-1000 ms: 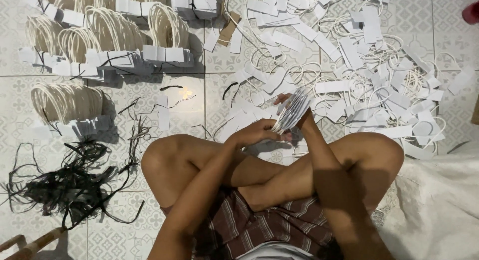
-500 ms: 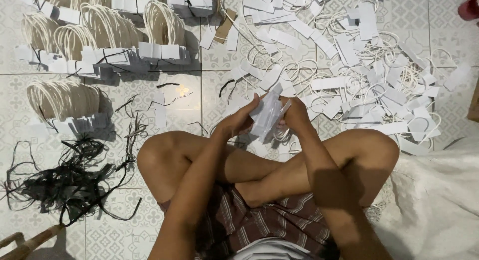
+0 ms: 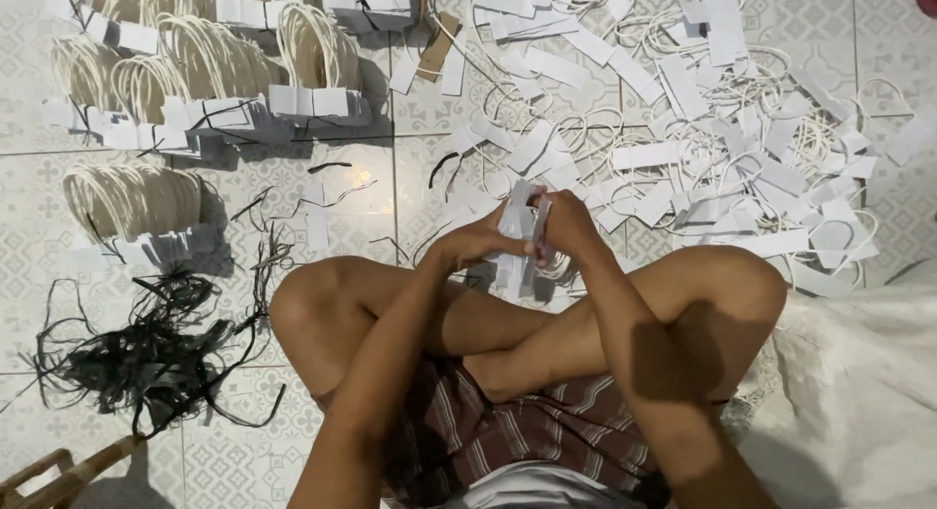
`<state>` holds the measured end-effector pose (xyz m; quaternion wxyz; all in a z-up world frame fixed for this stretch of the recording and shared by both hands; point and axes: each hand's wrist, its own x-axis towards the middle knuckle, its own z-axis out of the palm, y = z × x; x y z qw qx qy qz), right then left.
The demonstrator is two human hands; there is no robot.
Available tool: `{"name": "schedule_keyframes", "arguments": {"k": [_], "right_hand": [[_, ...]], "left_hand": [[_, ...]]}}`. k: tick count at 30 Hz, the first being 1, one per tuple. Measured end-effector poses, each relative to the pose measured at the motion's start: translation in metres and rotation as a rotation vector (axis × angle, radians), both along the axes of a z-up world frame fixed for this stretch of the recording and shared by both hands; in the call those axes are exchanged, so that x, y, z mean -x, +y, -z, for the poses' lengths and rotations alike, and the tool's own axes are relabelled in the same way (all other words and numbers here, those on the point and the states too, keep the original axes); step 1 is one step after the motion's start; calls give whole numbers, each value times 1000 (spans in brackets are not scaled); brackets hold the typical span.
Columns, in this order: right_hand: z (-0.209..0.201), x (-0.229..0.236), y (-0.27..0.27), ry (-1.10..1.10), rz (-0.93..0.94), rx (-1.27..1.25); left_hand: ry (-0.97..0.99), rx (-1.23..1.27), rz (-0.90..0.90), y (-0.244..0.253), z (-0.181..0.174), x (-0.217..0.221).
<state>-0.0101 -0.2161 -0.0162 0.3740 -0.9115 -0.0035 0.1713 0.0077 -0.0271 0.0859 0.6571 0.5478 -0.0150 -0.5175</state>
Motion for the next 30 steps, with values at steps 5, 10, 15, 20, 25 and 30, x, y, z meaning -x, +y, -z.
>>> {"name": "schedule_keyframes", "arguments": {"k": [5, 10, 15, 20, 25, 30], "right_hand": [[-21, -1, 5, 11, 59, -138], [-49, -3, 11, -52, 149, -344], [-78, -2, 21, -237, -92, -471], [-26, 9, 25, -359, -225, -212], [-29, 8, 24, -354, -225, -233], [-28, 7, 24, -344, -251, -215]], "left_hand": [[37, 12, -159, 2, 82, 2], [75, 62, -481, 4, 85, -14], [-166, 29, -663, 13, 53, -18], [-158, 18, -510, 15, 68, -12], [-165, -33, -215, 13, 60, -13], [-58, -105, -144, 23, 76, -20]]}}
